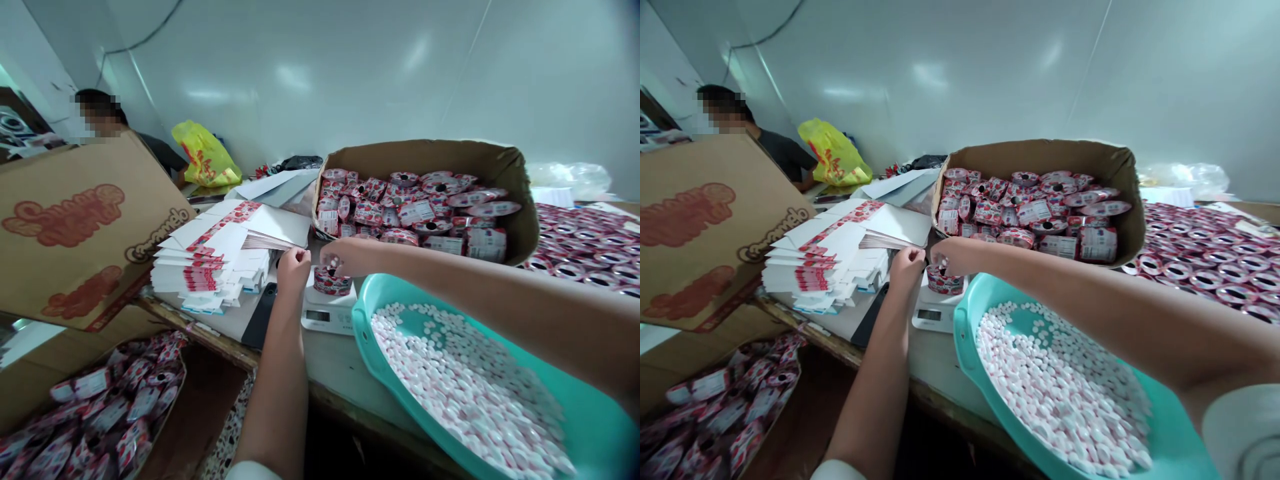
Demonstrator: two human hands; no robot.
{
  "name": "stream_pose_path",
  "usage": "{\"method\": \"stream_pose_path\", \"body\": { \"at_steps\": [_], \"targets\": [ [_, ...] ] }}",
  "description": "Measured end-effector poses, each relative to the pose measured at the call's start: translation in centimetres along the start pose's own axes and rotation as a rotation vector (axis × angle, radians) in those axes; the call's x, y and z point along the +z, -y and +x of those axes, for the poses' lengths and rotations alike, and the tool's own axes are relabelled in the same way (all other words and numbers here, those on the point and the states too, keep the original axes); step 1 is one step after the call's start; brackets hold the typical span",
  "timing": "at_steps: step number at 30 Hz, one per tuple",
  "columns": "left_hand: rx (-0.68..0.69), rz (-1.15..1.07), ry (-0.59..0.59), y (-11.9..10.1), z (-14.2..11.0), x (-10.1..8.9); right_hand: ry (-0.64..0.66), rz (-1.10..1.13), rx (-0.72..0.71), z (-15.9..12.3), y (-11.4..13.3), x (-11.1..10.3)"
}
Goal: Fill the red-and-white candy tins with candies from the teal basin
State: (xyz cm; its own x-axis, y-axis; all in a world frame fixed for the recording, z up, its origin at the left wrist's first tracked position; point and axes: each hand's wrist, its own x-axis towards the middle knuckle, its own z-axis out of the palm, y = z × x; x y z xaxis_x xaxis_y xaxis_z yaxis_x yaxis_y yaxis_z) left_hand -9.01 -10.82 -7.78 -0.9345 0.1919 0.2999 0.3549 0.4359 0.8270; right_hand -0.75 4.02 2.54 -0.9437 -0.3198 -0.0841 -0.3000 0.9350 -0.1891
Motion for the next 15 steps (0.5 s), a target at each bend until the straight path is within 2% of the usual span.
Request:
{"method": "stream_pose_path", "body": {
  "at_steps": [6, 15],
  "targets": [
    [0.018, 0.001, 0.000, 0.3, 0.3, 0.1, 0.019, 0.017, -0.004, 0.2, -0.4, 0.1],
    [0.045, 0.024, -0.012, 0.2, 0.4, 0.3, 0.009, 0.026, -0.020, 0.2, -1.4, 1.4]
  ]
}}
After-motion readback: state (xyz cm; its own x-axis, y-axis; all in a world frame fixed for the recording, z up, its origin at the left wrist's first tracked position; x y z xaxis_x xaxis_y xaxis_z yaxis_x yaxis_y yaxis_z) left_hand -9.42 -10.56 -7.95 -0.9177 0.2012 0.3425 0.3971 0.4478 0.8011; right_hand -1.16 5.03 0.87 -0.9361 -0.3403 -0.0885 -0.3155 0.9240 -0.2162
